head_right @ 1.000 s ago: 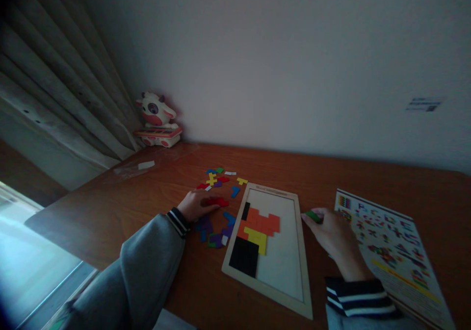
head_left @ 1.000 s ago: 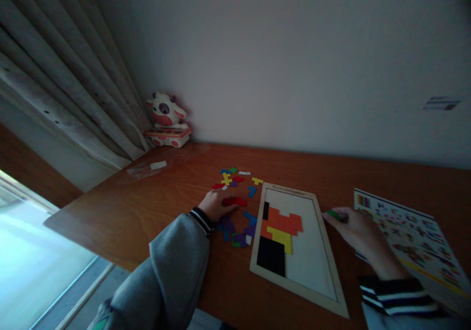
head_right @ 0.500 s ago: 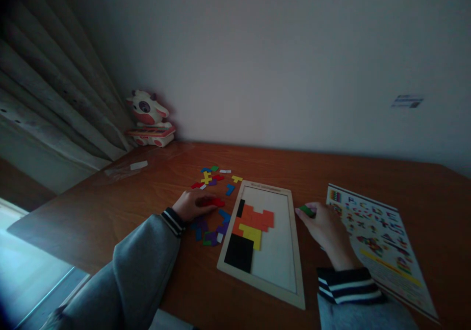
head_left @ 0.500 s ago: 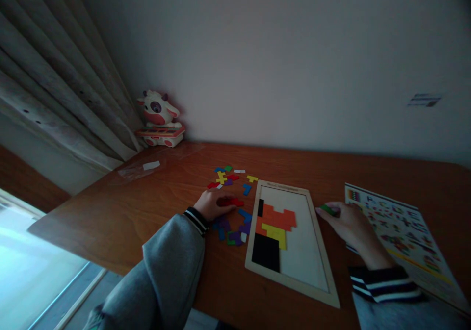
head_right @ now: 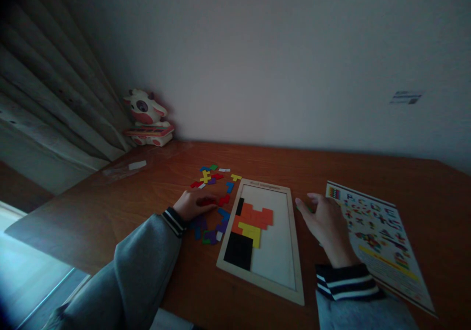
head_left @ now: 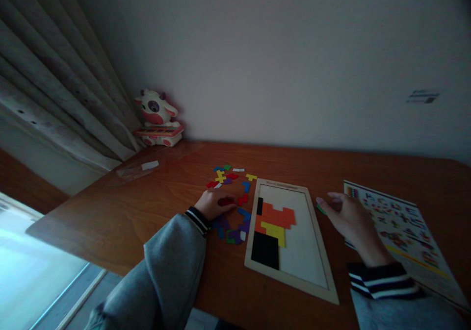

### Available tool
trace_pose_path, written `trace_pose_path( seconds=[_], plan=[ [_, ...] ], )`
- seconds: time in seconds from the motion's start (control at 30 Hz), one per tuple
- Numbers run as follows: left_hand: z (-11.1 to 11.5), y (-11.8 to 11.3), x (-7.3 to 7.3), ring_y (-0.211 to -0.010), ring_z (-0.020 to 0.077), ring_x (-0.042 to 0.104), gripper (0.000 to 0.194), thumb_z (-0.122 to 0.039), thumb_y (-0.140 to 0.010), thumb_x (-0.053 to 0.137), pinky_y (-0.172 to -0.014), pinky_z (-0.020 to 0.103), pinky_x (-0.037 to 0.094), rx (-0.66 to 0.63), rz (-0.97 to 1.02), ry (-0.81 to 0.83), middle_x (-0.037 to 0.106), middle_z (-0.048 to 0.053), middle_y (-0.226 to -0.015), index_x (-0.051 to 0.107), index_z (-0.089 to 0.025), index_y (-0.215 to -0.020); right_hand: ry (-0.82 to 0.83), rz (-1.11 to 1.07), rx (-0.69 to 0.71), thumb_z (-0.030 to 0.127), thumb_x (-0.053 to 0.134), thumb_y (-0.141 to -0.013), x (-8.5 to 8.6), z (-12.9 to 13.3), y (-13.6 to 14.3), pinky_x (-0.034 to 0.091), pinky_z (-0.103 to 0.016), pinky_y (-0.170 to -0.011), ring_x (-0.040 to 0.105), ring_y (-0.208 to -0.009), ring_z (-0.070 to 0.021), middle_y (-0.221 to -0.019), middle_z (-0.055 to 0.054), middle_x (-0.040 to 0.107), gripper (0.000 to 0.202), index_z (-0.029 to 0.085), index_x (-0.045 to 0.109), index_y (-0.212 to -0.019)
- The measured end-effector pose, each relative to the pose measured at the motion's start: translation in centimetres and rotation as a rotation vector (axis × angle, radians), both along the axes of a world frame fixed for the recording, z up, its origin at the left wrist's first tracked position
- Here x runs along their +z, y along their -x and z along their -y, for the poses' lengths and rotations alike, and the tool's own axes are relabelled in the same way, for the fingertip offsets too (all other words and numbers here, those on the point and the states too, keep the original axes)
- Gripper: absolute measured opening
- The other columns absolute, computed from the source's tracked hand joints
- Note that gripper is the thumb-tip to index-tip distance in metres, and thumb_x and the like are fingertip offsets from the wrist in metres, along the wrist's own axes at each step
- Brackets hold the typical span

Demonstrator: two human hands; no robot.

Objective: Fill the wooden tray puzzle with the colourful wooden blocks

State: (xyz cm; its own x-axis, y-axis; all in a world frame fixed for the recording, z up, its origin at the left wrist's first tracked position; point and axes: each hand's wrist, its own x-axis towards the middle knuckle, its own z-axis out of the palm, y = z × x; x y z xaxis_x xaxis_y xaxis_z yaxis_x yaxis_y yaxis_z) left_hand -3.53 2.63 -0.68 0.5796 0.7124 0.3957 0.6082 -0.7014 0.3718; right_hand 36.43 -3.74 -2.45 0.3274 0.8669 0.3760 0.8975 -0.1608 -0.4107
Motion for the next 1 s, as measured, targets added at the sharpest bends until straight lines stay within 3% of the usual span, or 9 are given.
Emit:
trace_pose_path(
  seconds=[0.1, 0.23, 0.5, 0.67, 0.87, 1.0],
  plan=[
    [-0.1, 0.2, -0.4, -0.093, 0.0180, 0.071, 0.027, -0.042, -0.085, 0.069, -0.088, 0.031, 0.056, -0.025, 0.033, -0.022, 0.075, 0.003, -0.104, 0.071, -0.022, -0.104, -0.067, 0.032, -0.002, 0.058, 0.048, -0.085, 1.0, 0.1, 0.9, 0.049, -0.047, -0.084, 0.064, -0.096, -0.0335, -0.100, -0.015, 0.070, 0.052, 0.015, 0.067, -0.105],
    [0.0, 0.1, -0.6, -0.097, 0.0176, 0.070, 0.025, -0.039, -0.088, 0.066, -0.091, 0.033, 0.056, -0.055, 0.063, -0.045, 0.074, 0.004, -0.108, 0.070, -0.023, -0.107, -0.196, -0.029, 0.147, 0.051, 0.048, -0.088, 1.7, 0.1, 2.1, 0.049, -0.043, -0.087, 0.064, -0.094, -0.0289, -0.097, -0.014, 0.069, 0.041, 0.016, 0.067, -0.099],
    [1.0, -1.0, 0.4, -0.105, 0.0195, 0.067, 0.028, -0.024, -0.098, 0.049, -0.095, 0.036, 0.055, -0.277, -0.054, -0.041, 0.072, 0.006, -0.113, 0.067, -0.022, -0.120, -0.266, -0.062, 0.346, 0.042, 0.051, -0.090, 2.0, 0.3, 3.9, 0.051, -0.039, -0.082, 0.064, -0.088, -0.0232, -0.101, -0.010, 0.063, 0.028, 0.020, 0.065, -0.101],
    [0.9, -0.3, 0.2, -0.102, 0.0188, 0.068, 0.027, -0.026, -0.098, 0.048, -0.093, 0.034, 0.056, -0.229, -0.034, -0.044, 0.073, 0.007, -0.111, 0.069, -0.021, -0.113, -0.270, -0.068, 0.356, 0.041, 0.051, -0.091, 2.0, 0.3, 3.9, 0.052, -0.040, -0.082, 0.064, -0.088, -0.0238, -0.100, -0.010, 0.062, 0.027, 0.020, 0.065, -0.099],
    [0.2, 0.3, -0.4, -0.100, 0.0170, 0.069, 0.025, -0.031, -0.098, 0.050, -0.093, 0.032, 0.056, -0.078, 0.030, -0.067, 0.073, 0.004, -0.111, 0.069, -0.024, -0.113, -0.285, -0.085, 0.402, 0.039, 0.050, -0.093, 2.5, 0.6, 4.8, 0.052, -0.039, -0.083, 0.064, -0.090, -0.0238, -0.099, -0.009, 0.062, 0.025, 0.021, 0.065, -0.100],
    [0.1, 0.7, 0.2, -0.099, 0.0183, 0.068, 0.026, -0.037, -0.096, 0.054, -0.092, 0.032, 0.055, -0.084, -0.002, -0.086, 0.072, 0.005, -0.110, 0.070, -0.023, -0.111, -0.129, -0.007, 0.618, 0.032, 0.051, -0.094, 3.7, 0.5, 8.1, 0.052, -0.041, -0.088, 0.063, -0.099, -0.0245, -0.106, -0.008, 0.064, 0.020, 0.023, 0.065, -0.105]
  ],
)
